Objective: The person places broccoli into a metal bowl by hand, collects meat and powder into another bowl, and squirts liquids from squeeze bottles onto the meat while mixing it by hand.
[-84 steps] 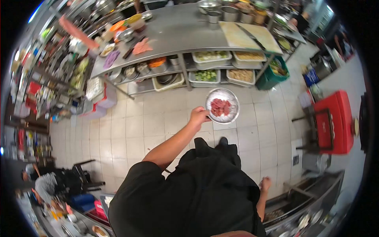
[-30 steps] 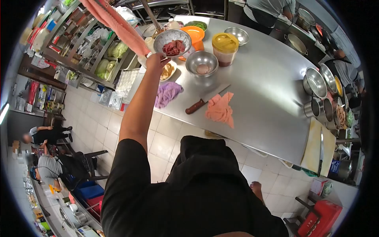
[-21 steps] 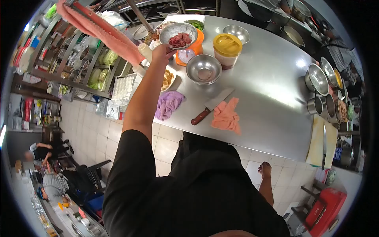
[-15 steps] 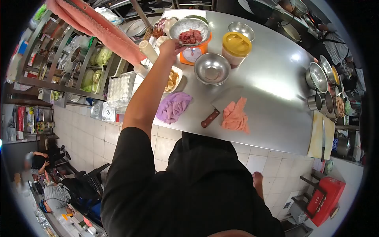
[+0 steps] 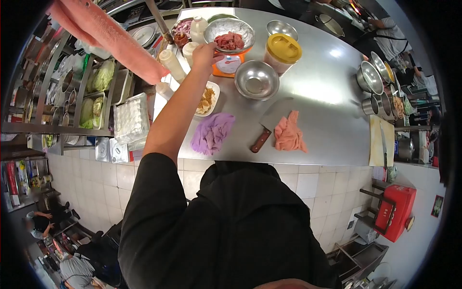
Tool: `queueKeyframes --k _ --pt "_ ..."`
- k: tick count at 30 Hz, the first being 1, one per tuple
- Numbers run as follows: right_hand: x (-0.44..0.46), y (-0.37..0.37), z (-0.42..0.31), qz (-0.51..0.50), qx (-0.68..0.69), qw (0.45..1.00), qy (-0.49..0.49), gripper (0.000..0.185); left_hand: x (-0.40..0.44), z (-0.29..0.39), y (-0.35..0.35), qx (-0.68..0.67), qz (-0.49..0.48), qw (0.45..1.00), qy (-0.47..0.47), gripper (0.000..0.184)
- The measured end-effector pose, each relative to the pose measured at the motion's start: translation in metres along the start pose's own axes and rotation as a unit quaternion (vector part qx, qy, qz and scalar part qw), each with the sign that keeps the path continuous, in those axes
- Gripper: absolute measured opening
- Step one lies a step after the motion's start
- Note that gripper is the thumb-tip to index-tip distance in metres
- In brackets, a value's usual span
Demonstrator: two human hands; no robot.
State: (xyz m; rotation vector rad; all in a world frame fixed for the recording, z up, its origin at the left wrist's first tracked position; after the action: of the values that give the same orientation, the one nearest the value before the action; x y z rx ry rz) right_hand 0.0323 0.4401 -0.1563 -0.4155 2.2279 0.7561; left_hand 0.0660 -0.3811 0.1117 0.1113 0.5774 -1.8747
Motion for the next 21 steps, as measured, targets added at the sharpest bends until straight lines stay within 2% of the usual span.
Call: queueKeyframes --k 2,4,5,7,8,12,14,16,18,21 --pt "-0.046 -0.012 -0.08 0.019 0.039 0.999 -0.005 0.013 0.003 -0.001 0.0 -0.004 0.002 1.0 -0.018 0.022" --pt "0.002 0.011 -0.058 0.006 -0.056 0.99 0.133 0.019 0.003 0.001 0.001 -0.021 0.0 1.0 -0.013 0.012" --pt "0.029 0.022 -0.047 0.016 -0.018 0.987 0.161 0.019 0.003 0.001 0.002 -0.029 -0.001 1.0 -0.01 0.008" --pt "0.022 0.023 -0.08 0.053 0.032 0.984 0.168 0.022 -0.003 0.003 0.004 -0.03 -0.006 0.999 -0.017 0.007" --pt "0.0 0.022 -0.132 0.079 0.043 0.985 0.147 0.025 -0.005 0.004 0.004 -0.03 -0.01 0.999 -0.019 0.006" --pt "-0.022 0.017 -0.227 0.124 -0.016 0.975 0.183 0.034 0.002 -0.002 0.006 -0.042 0.003 0.999 0.0 0.011" --pt "-0.007 0.014 -0.23 0.11 -0.014 0.977 0.183 0.035 0.009 -0.003 0.005 -0.048 -0.001 0.999 0.003 0.02" --pt "0.002 0.004 -0.231 0.092 0.0 0.98 0.175 0.032 0.013 -0.002 0.003 -0.052 -0.002 0.999 0.008 0.015" --pt "0.023 0.0 -0.207 0.061 -0.042 0.98 0.184 0.033 0.014 -0.003 0.004 -0.053 -0.001 0.999 0.011 0.016" --pt "0.03 -0.014 -0.165 0.037 -0.073 0.988 0.13 0.031 0.013 -0.004 0.006 -0.045 0.017 0.999 0.018 0.025"
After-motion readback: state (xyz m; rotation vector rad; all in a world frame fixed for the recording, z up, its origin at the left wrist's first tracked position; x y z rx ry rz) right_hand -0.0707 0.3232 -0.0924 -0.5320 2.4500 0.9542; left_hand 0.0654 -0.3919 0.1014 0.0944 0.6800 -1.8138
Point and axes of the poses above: each hand's wrist, its own x-axis towards the middle knuckle, its own y-axis out of the back of the hand, z = x × y, the point moved 1 cm from there along x, towards the middle knuckle, and after that the axes turned 4 degrees about z, right-handed, at the moved point
